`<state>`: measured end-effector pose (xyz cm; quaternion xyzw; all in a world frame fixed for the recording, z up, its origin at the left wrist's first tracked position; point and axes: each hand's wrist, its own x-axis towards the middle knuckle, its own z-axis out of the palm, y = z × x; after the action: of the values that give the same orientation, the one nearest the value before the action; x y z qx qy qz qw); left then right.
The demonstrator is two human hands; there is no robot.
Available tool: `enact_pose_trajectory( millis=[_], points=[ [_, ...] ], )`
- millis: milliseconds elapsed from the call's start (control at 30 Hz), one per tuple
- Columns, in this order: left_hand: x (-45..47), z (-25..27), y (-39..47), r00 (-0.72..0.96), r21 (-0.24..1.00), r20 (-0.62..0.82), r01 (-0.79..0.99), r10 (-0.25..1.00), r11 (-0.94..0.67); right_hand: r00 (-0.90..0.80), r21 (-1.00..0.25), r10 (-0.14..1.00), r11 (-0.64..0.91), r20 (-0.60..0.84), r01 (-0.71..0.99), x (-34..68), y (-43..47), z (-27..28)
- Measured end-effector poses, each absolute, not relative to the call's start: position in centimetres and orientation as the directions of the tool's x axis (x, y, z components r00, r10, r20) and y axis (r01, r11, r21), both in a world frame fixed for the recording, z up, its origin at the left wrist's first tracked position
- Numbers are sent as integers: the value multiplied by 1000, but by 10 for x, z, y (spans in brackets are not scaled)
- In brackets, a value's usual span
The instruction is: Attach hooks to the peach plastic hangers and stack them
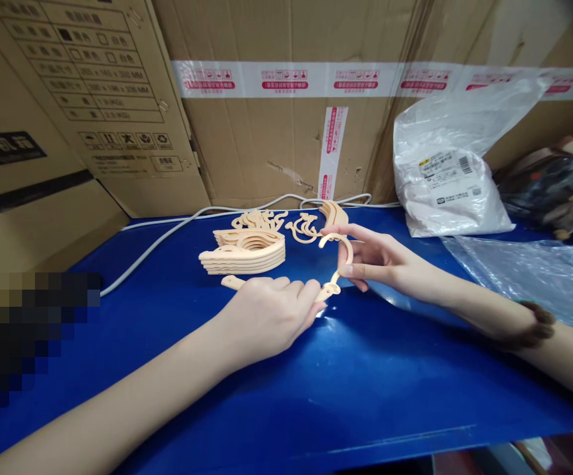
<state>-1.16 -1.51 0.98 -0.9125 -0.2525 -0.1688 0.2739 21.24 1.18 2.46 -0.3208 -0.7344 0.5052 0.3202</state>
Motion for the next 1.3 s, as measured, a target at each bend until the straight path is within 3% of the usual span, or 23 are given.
enact_pose_trajectory(
  millis=[433,533,600,700,833,933,1133,1300],
  points=[
    [-13,7,-14,817,-368,397,559,418,-743,-614,-953,778,272,136,134,212,13,17],
    [-13,10,-14,790,-296,361,601,496,-743,-593,-958,792,262,142,120,212,15,14],
    [-14,14,-14,742,-173,287,662,606,-729,-563,-959,810,262,160,104,211,16,12],
    [-17,20,-13,672,142,120,717,731,-682,-560,-953,811,278,167,118,209,15,10],
    [-19,24,-15,684,601,-42,599,728,-529,-611,-935,781,302,130,187,207,11,14],
    [-16,24,-17,718,845,-178,462,673,-269,-590,-913,797,326,126,245,209,13,18],
    [-7,16,-12,667,968,-226,237,710,85,-424,-862,875,388,233,327,221,32,22],
    [-3,12,-8,579,966,-259,166,773,199,-218,-869,963,240,158,433,234,53,30]
  ],
)
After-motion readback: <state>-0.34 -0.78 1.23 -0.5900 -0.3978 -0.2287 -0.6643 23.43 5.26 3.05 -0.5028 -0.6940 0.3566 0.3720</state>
